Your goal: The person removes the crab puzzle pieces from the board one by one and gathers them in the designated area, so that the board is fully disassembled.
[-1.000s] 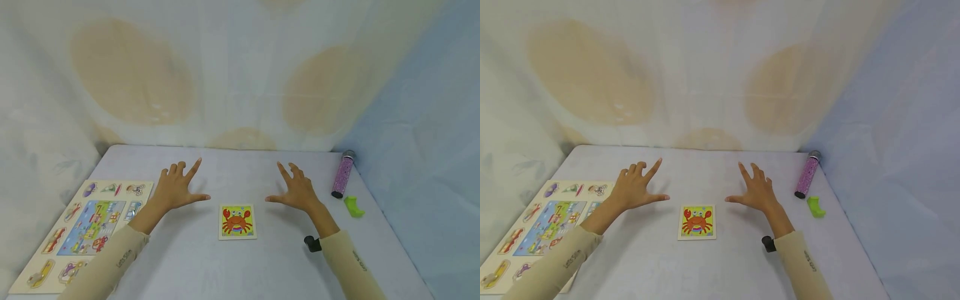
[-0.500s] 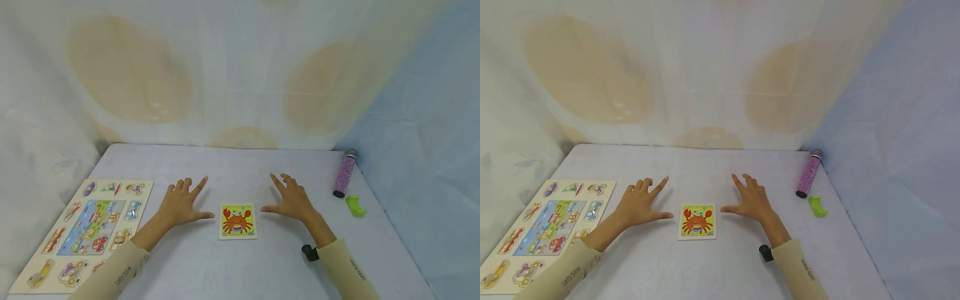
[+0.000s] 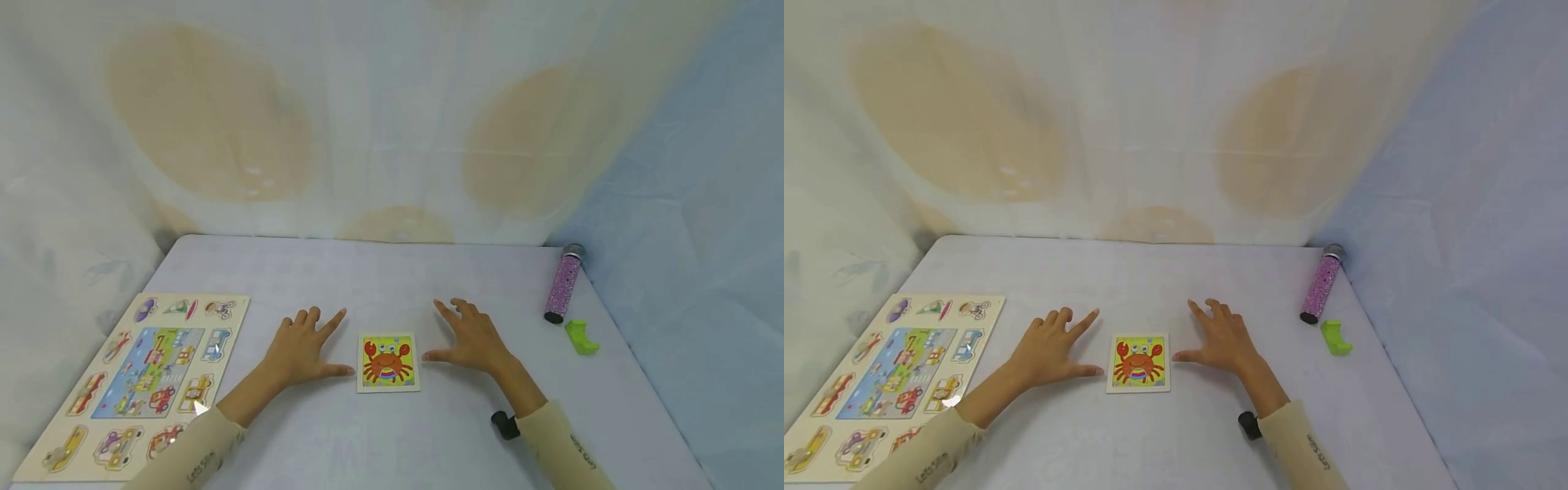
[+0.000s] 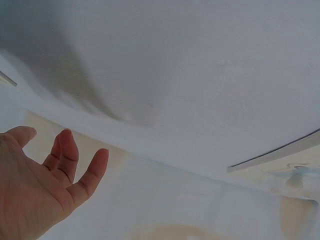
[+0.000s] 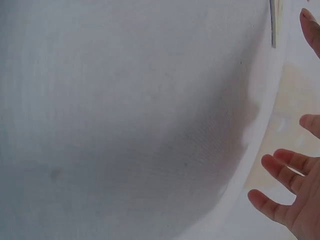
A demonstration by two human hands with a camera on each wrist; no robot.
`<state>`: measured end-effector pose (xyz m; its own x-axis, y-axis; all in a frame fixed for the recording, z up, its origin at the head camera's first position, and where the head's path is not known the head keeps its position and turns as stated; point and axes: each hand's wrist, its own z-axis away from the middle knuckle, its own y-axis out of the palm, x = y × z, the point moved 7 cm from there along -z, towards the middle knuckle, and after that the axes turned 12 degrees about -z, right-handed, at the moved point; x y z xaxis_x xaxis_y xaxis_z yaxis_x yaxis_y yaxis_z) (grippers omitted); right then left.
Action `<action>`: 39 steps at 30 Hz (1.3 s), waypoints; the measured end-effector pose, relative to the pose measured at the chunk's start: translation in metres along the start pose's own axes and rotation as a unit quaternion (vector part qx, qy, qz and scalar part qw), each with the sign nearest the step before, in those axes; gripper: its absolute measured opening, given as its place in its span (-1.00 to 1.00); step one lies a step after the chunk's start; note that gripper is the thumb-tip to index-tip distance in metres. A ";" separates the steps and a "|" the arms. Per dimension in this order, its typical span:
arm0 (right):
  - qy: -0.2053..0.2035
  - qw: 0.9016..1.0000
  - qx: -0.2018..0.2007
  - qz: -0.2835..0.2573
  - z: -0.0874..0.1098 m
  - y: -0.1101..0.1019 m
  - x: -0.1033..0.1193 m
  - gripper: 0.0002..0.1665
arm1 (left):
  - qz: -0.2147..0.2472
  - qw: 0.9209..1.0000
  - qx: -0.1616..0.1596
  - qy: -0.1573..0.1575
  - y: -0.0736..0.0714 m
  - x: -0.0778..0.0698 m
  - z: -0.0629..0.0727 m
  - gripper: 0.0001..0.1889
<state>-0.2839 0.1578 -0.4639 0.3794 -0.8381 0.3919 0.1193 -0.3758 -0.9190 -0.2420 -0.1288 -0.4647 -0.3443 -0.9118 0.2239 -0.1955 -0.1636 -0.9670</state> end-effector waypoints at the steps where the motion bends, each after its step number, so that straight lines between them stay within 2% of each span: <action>1: 0.000 1.000 0.004 -0.001 0.000 0.001 0.001 0.28 | 0.003 1.000 0.001 0.001 0.000 -0.002 0.001 0.14; 10: -0.031 0.999 0.029 0.000 0.001 0.011 0.020 0.21 | 0.003 1.000 0.008 0.024 0.004 -0.017 0.006 0.14; 19: -0.064 0.997 0.033 0.009 0.000 0.022 0.036 0.15 | 0.008 0.999 0.011 0.032 0.010 -0.025 0.009 0.12; 26: -0.085 0.995 0.045 0.005 -0.005 0.030 0.049 0.07 | -0.003 0.999 0.007 0.038 0.013 -0.028 0.008 0.09; 34: -0.131 0.988 0.073 -0.021 -0.013 0.039 0.069 -0.07 | -0.010 0.999 -0.011 0.040 0.015 -0.027 0.008 0.09; 39: -0.143 0.985 0.094 -0.025 -0.020 0.046 0.079 -0.14 | 0.000 0.999 -0.002 0.041 0.018 -0.029 0.007 0.11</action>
<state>-0.2665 0.0663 -0.4748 0.6084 -0.6646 0.4337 0.3025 -0.3111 -0.9010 -0.2292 -0.1080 -0.4889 -0.4192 -0.8775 0.2330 -0.1986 -0.1618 -0.9666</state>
